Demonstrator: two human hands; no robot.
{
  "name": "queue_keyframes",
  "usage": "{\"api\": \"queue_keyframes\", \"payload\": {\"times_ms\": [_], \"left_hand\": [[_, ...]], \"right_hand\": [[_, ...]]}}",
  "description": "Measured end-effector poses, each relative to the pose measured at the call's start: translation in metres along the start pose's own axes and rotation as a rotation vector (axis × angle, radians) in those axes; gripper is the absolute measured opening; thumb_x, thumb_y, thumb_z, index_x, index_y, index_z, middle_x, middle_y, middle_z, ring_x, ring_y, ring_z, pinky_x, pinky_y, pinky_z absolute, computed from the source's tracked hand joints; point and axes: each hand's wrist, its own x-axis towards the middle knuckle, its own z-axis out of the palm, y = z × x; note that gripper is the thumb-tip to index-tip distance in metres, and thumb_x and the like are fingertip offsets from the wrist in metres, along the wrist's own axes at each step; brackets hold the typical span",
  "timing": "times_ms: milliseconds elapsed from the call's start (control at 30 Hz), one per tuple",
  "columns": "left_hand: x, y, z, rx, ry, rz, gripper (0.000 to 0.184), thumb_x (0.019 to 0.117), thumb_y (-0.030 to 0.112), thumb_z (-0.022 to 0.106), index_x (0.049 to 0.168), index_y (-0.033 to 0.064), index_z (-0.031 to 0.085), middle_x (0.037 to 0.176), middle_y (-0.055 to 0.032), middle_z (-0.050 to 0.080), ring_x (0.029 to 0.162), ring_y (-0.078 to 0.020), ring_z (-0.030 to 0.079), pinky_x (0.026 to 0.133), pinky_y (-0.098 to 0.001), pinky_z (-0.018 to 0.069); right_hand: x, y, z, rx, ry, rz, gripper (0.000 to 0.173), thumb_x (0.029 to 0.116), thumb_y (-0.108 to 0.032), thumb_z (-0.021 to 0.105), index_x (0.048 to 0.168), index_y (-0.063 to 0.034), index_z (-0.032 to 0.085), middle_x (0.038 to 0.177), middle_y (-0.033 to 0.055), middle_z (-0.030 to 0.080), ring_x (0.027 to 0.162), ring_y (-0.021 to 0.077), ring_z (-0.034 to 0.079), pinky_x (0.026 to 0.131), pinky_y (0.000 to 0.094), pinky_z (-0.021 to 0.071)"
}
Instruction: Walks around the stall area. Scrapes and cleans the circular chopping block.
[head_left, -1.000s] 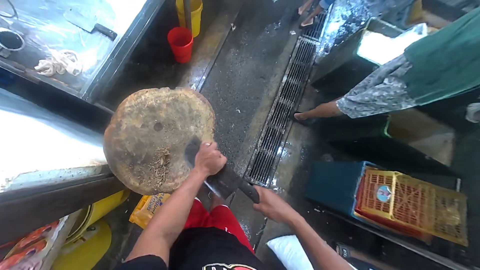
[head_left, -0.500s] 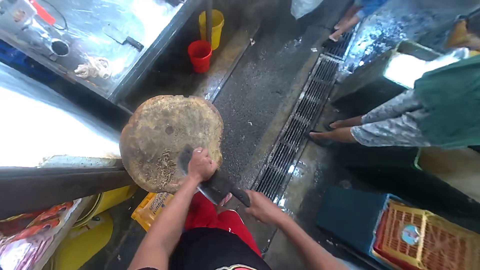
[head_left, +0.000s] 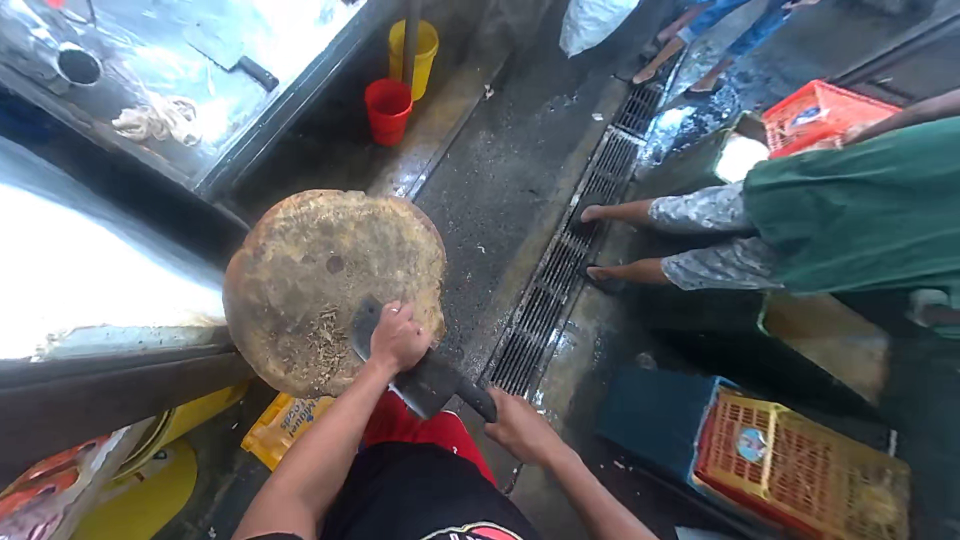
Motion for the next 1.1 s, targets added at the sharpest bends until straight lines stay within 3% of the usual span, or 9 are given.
{"api": "queue_keyframes", "payload": {"times_ms": [200,400,567,667,767,833,900,1000,1100], "left_hand": [[0.071,0.079,0.011,-0.133,-0.146,0.102,0.045,0.0985,0.041,0.048,0.087,0.0082,0.075,0.128,-0.0081,0.067,0.134,-0.0281,0.052,0.119,-0.0462,0.0353],[0.037,0.013,0.012,-0.093,0.008,0.119,0.045,0.1008,0.037,0.042,0.079,0.0095,0.07,0.116,-0.008,0.068,0.128,-0.0264,0.055,0.118,-0.0442,0.0367],[0.066,0.072,0.015,-0.07,-0.147,0.189,0.047,0.0997,0.041,0.044,0.082,0.009,0.073,0.125,-0.0095,0.067,0.131,-0.0292,0.054,0.119,-0.047,0.0355],[0.09,0.092,0.022,-0.066,-0.177,0.23,0.046,0.0997,0.042,0.045,0.084,0.0096,0.074,0.123,-0.0079,0.067,0.13,-0.0274,0.053,0.117,-0.0456,0.0368],[0.058,0.042,0.009,-0.075,-0.153,0.097,0.044,0.1005,0.04,0.046,0.087,0.0108,0.076,0.128,-0.006,0.068,0.137,-0.0267,0.051,0.121,-0.047,0.0344],[0.024,-0.002,0.001,-0.009,-0.048,0.049,0.045,0.1005,0.038,0.045,0.078,0.0096,0.072,0.113,-0.009,0.07,0.127,-0.0289,0.057,0.12,-0.0478,0.0352],[0.006,-0.017,0.004,0.056,0.017,0.035,0.045,0.0988,0.037,0.044,0.071,0.0097,0.067,0.101,-0.0092,0.068,0.116,-0.0285,0.06,0.117,-0.0463,0.0361],[0.027,0.013,0.004,-0.026,-0.049,0.04,0.047,0.0997,0.041,0.046,0.078,0.0097,0.072,0.117,-0.0091,0.07,0.128,-0.0283,0.057,0.12,-0.0478,0.0338],[0.067,0.06,0.016,-0.086,-0.106,0.123,0.045,0.0992,0.041,0.046,0.082,0.0107,0.074,0.123,-0.0075,0.068,0.131,-0.0276,0.054,0.117,-0.0468,0.0373]], "right_hand": [[-0.015,0.071,-0.023,0.153,0.125,0.125,0.045,0.0832,-0.018,0.079,0.125,-0.0087,0.066,0.1,0.0175,0.072,0.086,0.0335,0.071,0.08,0.06,0.0584],[0.0,0.015,-0.015,0.077,0.005,0.077,0.047,0.0845,-0.021,0.078,0.127,-0.0084,0.063,0.103,0.0174,0.072,0.091,0.0345,0.072,0.083,0.0596,0.0582],[-0.018,0.063,-0.008,0.23,0.058,0.151,0.045,0.0824,-0.019,0.077,0.125,-0.0092,0.065,0.098,0.0153,0.071,0.083,0.0312,0.071,0.078,0.0569,0.0592],[-0.012,0.087,-0.016,0.283,0.076,0.137,0.042,0.0825,-0.019,0.076,0.121,-0.0078,0.063,0.091,0.0148,0.069,0.07,0.0285,0.069,0.066,0.0531,0.0597],[0.004,0.04,-0.022,0.169,-0.008,0.041,0.044,0.0861,-0.019,0.076,0.126,-0.006,0.063,0.103,0.0184,0.071,0.089,0.0343,0.071,0.082,0.0595,0.0581],[0.013,0.0,-0.01,0.101,-0.05,-0.029,0.046,0.0864,-0.02,0.077,0.127,-0.0053,0.062,0.107,0.0203,0.071,0.099,0.0381,0.07,0.089,0.0625,0.0555],[0.015,-0.009,0.006,0.06,-0.043,-0.042,0.044,0.0841,-0.024,0.076,0.123,-0.009,0.062,0.102,0.0167,0.071,0.097,0.0355,0.071,0.085,0.0602,0.0566],[0.008,0.016,-0.004,0.102,0.004,0.008,0.042,0.0836,-0.023,0.078,0.121,-0.0088,0.065,0.1,0.0163,0.072,0.094,0.0343,0.071,0.085,0.0603,0.0567],[0.0,0.063,-0.02,0.188,0.039,0.091,0.041,0.0844,-0.02,0.078,0.122,-0.0083,0.065,0.095,0.0163,0.071,0.079,0.0321,0.071,0.074,0.0584,0.0592]]}}
